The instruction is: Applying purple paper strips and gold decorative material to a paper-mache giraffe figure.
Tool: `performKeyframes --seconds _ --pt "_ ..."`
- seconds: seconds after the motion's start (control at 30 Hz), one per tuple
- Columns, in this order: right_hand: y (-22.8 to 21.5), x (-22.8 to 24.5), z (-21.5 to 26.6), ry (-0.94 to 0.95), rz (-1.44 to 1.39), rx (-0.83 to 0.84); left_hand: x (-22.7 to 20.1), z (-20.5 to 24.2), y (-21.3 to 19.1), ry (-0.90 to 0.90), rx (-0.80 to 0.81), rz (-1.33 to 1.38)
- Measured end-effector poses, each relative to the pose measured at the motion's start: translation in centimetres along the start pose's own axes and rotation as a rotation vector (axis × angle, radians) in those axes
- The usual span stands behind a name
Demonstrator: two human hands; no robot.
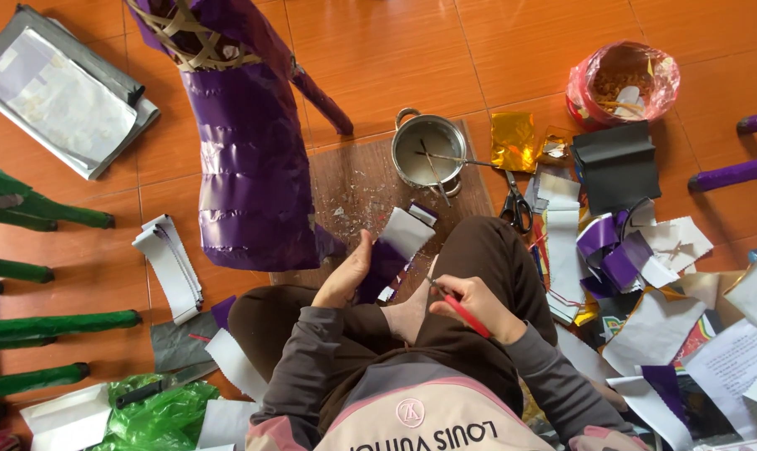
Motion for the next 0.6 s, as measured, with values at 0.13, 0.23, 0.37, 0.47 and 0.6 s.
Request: performKeyframes --seconds 0.13,0.23,0.37,0.47,0.6 --pt "0.0 3.5 0.8 -0.24 0.325 -0.018 0.2 -0.3 -2.2 -0.024 -0.223 0.06" --pt "-1.4 3.6 1.3 -0.342 0.38 -0.045 4.5 -2.9 -7.0 0.021 -0.31 0.191" --pt "-10.3 0.7 1.0 -0.287 0.314 -0.555 8.5 -3.5 -11.9 0.065 -0.462 0.375" --pt "-19.1 -3.7 -0.8 0.139 0.67 -0.764 8.8 -1.0 -7.9 -0.058 -0.331 0.462" --pt "-27.1 -15.9 -8.8 0.114 0.784 -0.756 10.1 0.2 -6.0 -0.078 -0.276 0.413"
Point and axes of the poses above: each hand's wrist, its own z-axis away from the middle knuckle, its own y-axis out of the palm, x = y × z, the point moved 9 cm from there along -z, towards the middle knuckle, and after that the axes turned 1 degree about -x, right-handed, at the moved point
